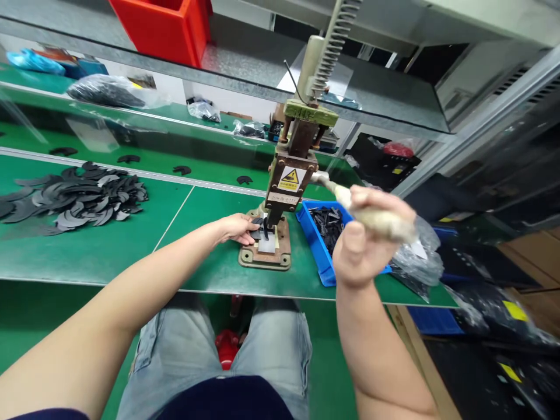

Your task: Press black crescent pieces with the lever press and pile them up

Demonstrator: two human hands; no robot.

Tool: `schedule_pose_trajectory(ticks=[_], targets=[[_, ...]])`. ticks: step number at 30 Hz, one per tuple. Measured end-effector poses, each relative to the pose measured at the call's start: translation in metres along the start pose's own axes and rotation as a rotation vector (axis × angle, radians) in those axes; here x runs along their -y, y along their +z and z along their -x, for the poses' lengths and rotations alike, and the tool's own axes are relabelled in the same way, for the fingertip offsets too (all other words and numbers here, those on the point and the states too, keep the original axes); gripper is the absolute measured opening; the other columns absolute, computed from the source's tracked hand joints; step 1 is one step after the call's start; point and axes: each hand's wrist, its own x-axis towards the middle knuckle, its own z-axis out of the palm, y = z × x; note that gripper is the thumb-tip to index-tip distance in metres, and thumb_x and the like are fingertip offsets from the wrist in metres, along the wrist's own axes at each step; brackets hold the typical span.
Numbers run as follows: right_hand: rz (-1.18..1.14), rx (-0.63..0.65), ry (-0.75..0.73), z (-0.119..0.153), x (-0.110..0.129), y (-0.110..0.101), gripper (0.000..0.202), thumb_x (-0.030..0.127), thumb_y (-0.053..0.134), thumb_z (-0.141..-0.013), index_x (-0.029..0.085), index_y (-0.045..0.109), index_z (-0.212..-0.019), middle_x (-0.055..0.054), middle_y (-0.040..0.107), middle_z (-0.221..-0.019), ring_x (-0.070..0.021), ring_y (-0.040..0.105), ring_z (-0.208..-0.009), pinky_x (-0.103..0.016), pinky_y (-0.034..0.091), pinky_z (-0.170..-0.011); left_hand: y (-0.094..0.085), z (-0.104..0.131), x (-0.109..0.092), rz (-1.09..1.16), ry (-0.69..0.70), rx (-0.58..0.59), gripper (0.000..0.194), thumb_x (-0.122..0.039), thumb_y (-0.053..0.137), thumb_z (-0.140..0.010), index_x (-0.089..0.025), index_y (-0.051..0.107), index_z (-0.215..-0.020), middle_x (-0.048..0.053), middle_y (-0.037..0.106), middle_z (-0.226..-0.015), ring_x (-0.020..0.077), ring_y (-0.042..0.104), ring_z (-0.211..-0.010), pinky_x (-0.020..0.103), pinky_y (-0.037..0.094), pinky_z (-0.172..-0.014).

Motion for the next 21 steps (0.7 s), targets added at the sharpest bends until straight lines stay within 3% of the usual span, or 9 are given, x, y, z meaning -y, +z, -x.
schedule_pose_trajectory(ticks=[3, 5, 7, 8, 11, 14, 17, 21], targets=[[0.027, 0.058, 0.002, -0.042, -0.015, -0.003, 0.057, 0.055, 0.056, -0.101, 0.024, 0.047, -0.147, -0.014, 0.057, -0.136, -0.0268, 0.061, -0.132, -0.052, 0.05, -0.115, 0.002, 0.017, 0.003, 0.075, 0.091, -0.021, 0.029, -0.035, 0.083, -0.09, -0.017, 0.06, -0.093, 0.006, 0.076, -0.072, 0.0164, 0.076, -0.06, 0.022, 0.061, -0.057], [0.143, 0.019, 0.069, -0.041, -0.023, -0.008, 0.058, 0.057, 0.056, -0.1, 0.027, 0.045, -0.148, -0.013, 0.054, -0.144, -0.0276, 0.057, -0.136, -0.053, 0.047, -0.117, 0.001, 0.037, 0.005, 0.117, 0.173, -0.029, 0.035, -0.039, 0.085, -0.088, -0.018, 0.057, -0.089, 0.007, 0.077, -0.075, 0.0163, 0.076, -0.062, 0.022, 0.061, -0.057], [0.244, -0.042, 0.227, -0.012, -0.027, -0.014, 0.053, 0.051, 0.06, -0.099, 0.028, 0.047, -0.145, -0.012, 0.053, -0.147, -0.0252, 0.056, -0.135, -0.052, 0.044, -0.12, 0.0, 0.064, 0.008, 0.13, 0.255, -0.01, 0.041, -0.044, 0.086, -0.085, -0.018, 0.055, -0.087, 0.007, 0.078, -0.076, 0.0169, 0.076, -0.063, 0.023, 0.061, -0.056], [0.248, -0.01, 0.29, 0.01, -0.027, -0.015, 0.044, 0.045, 0.062, -0.099, 0.026, 0.052, -0.138, -0.012, 0.057, -0.141, -0.024, 0.057, -0.132, -0.051, 0.044, -0.12, 0.0, 0.078, 0.01, 0.126, 0.29, 0.009, 0.043, -0.047, 0.087, -0.084, -0.018, 0.055, -0.087, 0.007, 0.078, -0.075, 0.0177, 0.077, -0.063, 0.023, 0.061, -0.056], [0.174, 0.288, 0.443, 0.084, -0.015, -0.009, 0.024, 0.038, 0.069, -0.094, 0.022, 0.068, -0.112, -0.006, 0.073, -0.104, -0.0205, 0.071, -0.1, -0.042, 0.06, -0.096, 0.004, 0.117, 0.016, 0.107, 0.353, 0.059, 0.049, -0.056, 0.086, -0.082, -0.019, 0.055, -0.087, 0.006, 0.077, -0.071, 0.0197, 0.077, -0.062, 0.026, 0.061, -0.056], [0.018, 0.512, 0.592, 0.137, 0.007, 0.01, 0.028, 0.037, 0.075, -0.09, 0.023, 0.07, -0.114, -0.005, 0.077, -0.103, -0.0181, 0.075, -0.093, -0.034, 0.063, -0.086, 0.014, 0.143, 0.026, 0.098, 0.38, 0.086, 0.052, -0.06, 0.085, -0.08, -0.019, 0.055, -0.086, 0.005, 0.076, -0.068, 0.0194, 0.075, -0.059, 0.028, 0.062, -0.056], [-0.182, 0.491, 0.742, 0.16, 0.026, 0.029, 0.029, 0.041, 0.079, -0.087, 0.023, 0.07, -0.107, -0.004, 0.076, -0.103, -0.0183, 0.074, -0.095, -0.033, 0.061, -0.089, 0.025, 0.156, 0.037, 0.086, 0.404, 0.094, 0.051, -0.061, 0.084, -0.079, -0.019, 0.056, -0.085, 0.004, 0.075, -0.067, 0.0187, 0.074, -0.057, 0.028, 0.061, -0.054], [-0.172, 0.38, 0.746, 0.168, 0.039, 0.04, 0.023, 0.043, 0.074, -0.091, 0.022, 0.066, -0.093, -0.003, 0.072, -0.093, -0.0167, 0.069, -0.09, -0.032, 0.057, -0.088, 0.033, 0.169, 0.046, 0.063, 0.423, 0.078, 0.047, -0.058, 0.084, -0.08, -0.021, 0.055, -0.083, 0.0, 0.072, -0.063, 0.0178, 0.072, -0.054, 0.025, 0.058, -0.051]])
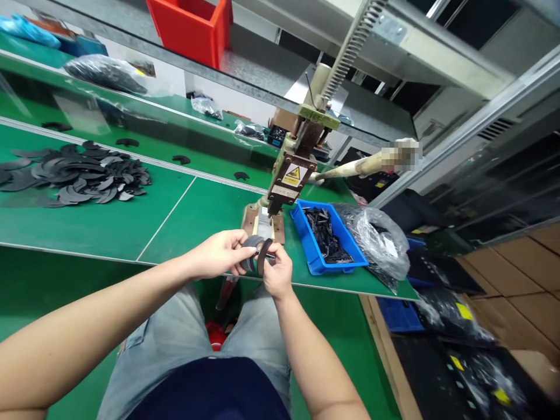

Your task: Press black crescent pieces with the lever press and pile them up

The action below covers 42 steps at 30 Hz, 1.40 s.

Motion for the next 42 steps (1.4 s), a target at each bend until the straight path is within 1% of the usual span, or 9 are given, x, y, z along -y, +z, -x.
schedule_pose_trajectory(ticks=[6, 12, 18, 21, 27, 31, 36, 39, 42], targets=[[0.052, -0.018, -0.051, 0.013, 0.009, 0.009, 0.019, 0.039, 0.061, -0.101, 0.021, 0.063, -0.094, -0.004, 0.072, -0.094, -0.0153, 0.068, -0.084, -0.029, 0.057, -0.078, -0.001, 0.013, -0.002, 0.093, -0.078, 0.086, 0.05, -0.062, 0.082, -0.08, -0.02, 0.055, -0.085, 0.005, 0.075, -0.064, 0.0199, 0.074, -0.056, 0.023, 0.054, -0.05], [0.216, 0.09, -0.185, 0.008, 0.024, -0.007, 0.014, 0.033, 0.065, -0.098, 0.022, 0.069, -0.105, -0.006, 0.077, -0.101, -0.0184, 0.073, -0.095, -0.034, 0.058, -0.089, -0.014, 0.01, 0.008, 0.004, -0.091, 0.062, 0.053, -0.067, 0.081, -0.077, -0.022, 0.053, -0.084, 0.002, 0.07, -0.061, 0.02, 0.07, -0.054, 0.029, 0.054, -0.054], [0.368, 0.176, -0.289, 0.009, 0.035, -0.022, 0.011, 0.031, 0.064, -0.098, 0.024, 0.071, -0.103, -0.008, 0.077, -0.098, -0.0213, 0.071, -0.092, -0.039, 0.057, -0.086, -0.012, 0.02, 0.006, -0.414, 0.314, -0.272, 0.035, -0.056, 0.074, -0.089, -0.022, 0.066, -0.093, 0.002, 0.068, -0.09, 0.018, 0.063, -0.079, 0.03, 0.051, -0.071], [0.413, 0.209, -0.319, 0.013, 0.035, -0.021, 0.012, 0.031, 0.062, -0.099, 0.026, 0.07, -0.106, -0.009, 0.077, -0.099, -0.0225, 0.071, -0.092, -0.041, 0.057, -0.086, -0.002, 0.023, 0.004, -0.553, 0.416, -0.205, 0.036, -0.052, 0.069, -0.093, -0.022, 0.063, -0.075, 0.001, 0.061, -0.083, 0.0182, 0.056, -0.08, 0.031, 0.046, -0.075], [0.41, 0.24, -0.343, 0.019, 0.035, -0.024, 0.013, 0.031, 0.06, -0.099, 0.027, 0.07, -0.107, -0.009, 0.078, -0.103, -0.0228, 0.073, -0.095, -0.042, 0.06, -0.09, 0.006, 0.014, 0.017, -0.255, 0.194, -0.063, 0.049, -0.062, 0.066, -0.091, -0.021, 0.052, -0.068, -0.003, 0.049, -0.068, 0.0146, 0.045, -0.065, 0.027, 0.037, -0.06], [0.328, 0.198, -0.319, 0.019, 0.038, -0.033, 0.014, 0.032, 0.063, -0.099, 0.026, 0.071, -0.108, -0.008, 0.078, -0.103, -0.0212, 0.073, -0.094, -0.039, 0.06, -0.089, 0.01, 0.014, 0.019, -0.155, 0.198, -0.082, 0.043, -0.061, 0.075, -0.087, -0.02, 0.061, -0.086, -0.002, 0.06, -0.081, 0.0155, 0.055, -0.073, 0.027, 0.045, -0.068], [0.281, 0.307, -0.178, 0.012, 0.046, -0.049, 0.018, 0.038, 0.064, -0.099, 0.024, 0.074, -0.104, -0.006, 0.078, -0.098, -0.0184, 0.071, -0.091, -0.035, 0.059, -0.089, 0.012, 0.01, 0.026, -0.129, 0.108, 0.062, 0.045, -0.065, 0.067, -0.093, -0.021, 0.067, -0.103, 0.0, 0.066, -0.08, 0.0174, 0.06, -0.068, 0.03, 0.051, -0.066], [0.226, 0.325, 0.004, 0.002, 0.052, -0.063, 0.018, 0.037, 0.065, -0.098, 0.023, 0.075, -0.104, -0.004, 0.079, -0.104, -0.0169, 0.073, -0.096, -0.033, 0.058, -0.093, -0.004, -0.005, 0.042, -0.226, 0.096, 0.025, 0.051, -0.072, 0.061, -0.093, -0.021, 0.066, -0.089, 0.001, 0.065, -0.073, 0.0198, 0.062, -0.068, 0.032, 0.053, -0.069], [0.229, 0.33, 0.172, -0.014, 0.055, -0.081, 0.016, 0.03, 0.064, -0.096, 0.023, 0.077, -0.102, -0.002, 0.08, -0.104, -0.0156, 0.073, -0.095, -0.03, 0.058, -0.089, -0.038, -0.027, 0.066, -0.333, 0.074, -0.151, 0.06, -0.081, 0.056, -0.09, -0.022, 0.065, -0.089, 0.001, 0.064, -0.07, 0.0211, 0.062, -0.066, 0.033, 0.052, -0.066]])
